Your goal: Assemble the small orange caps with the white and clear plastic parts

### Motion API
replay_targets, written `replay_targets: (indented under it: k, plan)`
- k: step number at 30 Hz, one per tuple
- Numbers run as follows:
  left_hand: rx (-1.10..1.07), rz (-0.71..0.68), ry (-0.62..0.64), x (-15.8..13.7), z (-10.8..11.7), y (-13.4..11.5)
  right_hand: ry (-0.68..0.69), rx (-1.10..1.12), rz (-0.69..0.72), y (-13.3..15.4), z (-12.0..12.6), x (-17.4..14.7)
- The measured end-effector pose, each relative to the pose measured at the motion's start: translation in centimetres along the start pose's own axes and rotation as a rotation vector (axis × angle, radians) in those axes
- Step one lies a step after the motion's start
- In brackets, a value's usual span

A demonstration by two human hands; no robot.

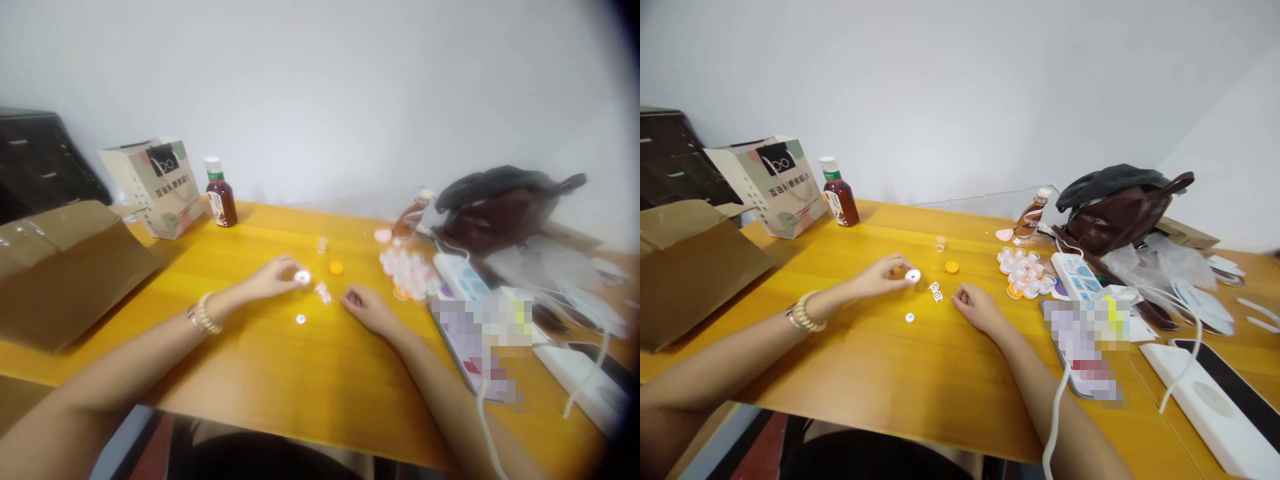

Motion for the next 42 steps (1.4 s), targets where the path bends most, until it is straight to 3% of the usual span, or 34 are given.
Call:
replay_targets:
  k: [3,6,14,21,24,27,33,37,42]
  plan:
    - [-0.057,-0.122,0.116,-2.8,-0.6,-3.5,-0.001,-0.003,0.002,0.0,0.0,0.0]
    - [-0.025,-0.141,0.161,-4.0,-1.4,-4.4,0.001,-0.004,0.006,-0.1,-0.1,0.1]
    - [0.041,-0.138,0.209,-4.4,-2.9,-3.2,-0.002,0.005,0.009,-0.2,-0.1,0.0]
    - [0.073,-0.073,0.155,-4.9,-3.4,-1.5,-0.007,-0.008,0.008,-0.1,0.0,0.0]
    - [0.069,-0.037,0.099,-4.7,-2.1,-1.1,-0.004,-0.007,0.011,-0.2,-0.1,0.0]
    - [0.082,0.002,0.062,-4.9,1.3,-0.1,-0.008,-0.006,0.020,-0.1,-0.1,0.0]
    - [0.264,0.277,0.144,-8.0,8.2,5.8,-0.016,0.002,0.017,0.0,0.0,0.0]
    - [0.276,0.363,0.178,-9.8,8.6,7.7,-0.027,0.006,0.013,0.1,0.0,0.0]
    - [0.291,0.389,0.193,-10.0,7.4,8.0,-0.020,-0.016,0.019,0.2,0.0,0.0]
Point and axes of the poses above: each hand's wrist, its own x-axis towards the middle knuckle, its own z-axis out of the back of the hand, y = z × x, the point moved 8 cm from there along x, towards the middle knuckle, and after that the axes turned 4 degrees about -y, right-handed, at the moved point
